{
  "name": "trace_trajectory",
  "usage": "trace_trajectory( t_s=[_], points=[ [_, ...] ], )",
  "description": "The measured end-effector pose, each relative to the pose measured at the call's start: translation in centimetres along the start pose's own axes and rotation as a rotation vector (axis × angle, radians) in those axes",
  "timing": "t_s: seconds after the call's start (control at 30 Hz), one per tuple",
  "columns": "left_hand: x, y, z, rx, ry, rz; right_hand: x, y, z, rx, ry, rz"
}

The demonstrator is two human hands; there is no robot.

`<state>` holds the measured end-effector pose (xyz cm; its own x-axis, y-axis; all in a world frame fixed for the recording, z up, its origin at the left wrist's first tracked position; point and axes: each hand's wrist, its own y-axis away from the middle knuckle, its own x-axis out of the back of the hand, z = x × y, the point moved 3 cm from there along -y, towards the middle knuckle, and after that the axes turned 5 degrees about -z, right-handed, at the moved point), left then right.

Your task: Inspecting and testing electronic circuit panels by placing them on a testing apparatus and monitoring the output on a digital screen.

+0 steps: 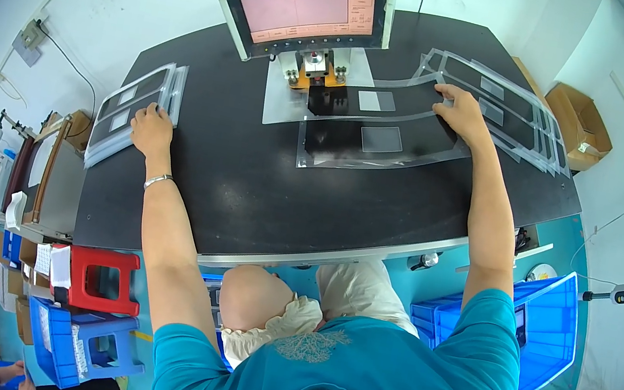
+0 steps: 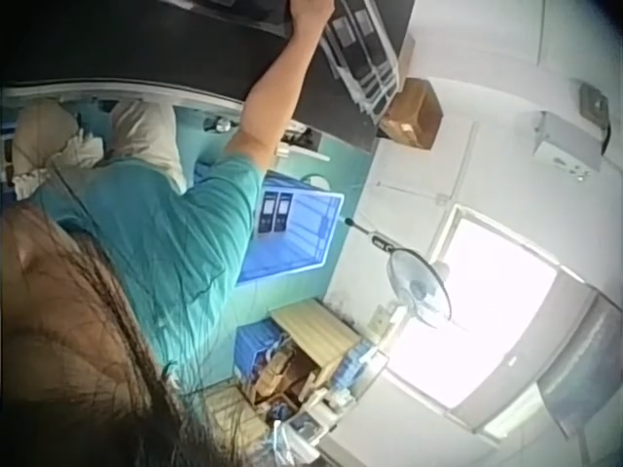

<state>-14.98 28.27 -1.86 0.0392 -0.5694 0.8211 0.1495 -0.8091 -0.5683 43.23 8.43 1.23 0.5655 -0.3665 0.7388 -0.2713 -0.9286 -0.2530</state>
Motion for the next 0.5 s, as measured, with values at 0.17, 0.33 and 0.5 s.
trace_trajectory(
  t_s=[0.17,0.33,0.5],
  points=[
    [0.4,-0.3,0.0,0.0,0.001,0.018,0.0,0.1,0.1,-0.002,-0.041,-0.002],
    [1.8,-0.5,0.0,0.094,0.116,0.022,-0.2,-0.4,0.9,-0.005,-0.061,0.041],
    [3.7,0.1,1.0,0.024,0.187,0.044,-0.3,-0.4,1.2,-0.045,0.027,0.129]
  ],
)
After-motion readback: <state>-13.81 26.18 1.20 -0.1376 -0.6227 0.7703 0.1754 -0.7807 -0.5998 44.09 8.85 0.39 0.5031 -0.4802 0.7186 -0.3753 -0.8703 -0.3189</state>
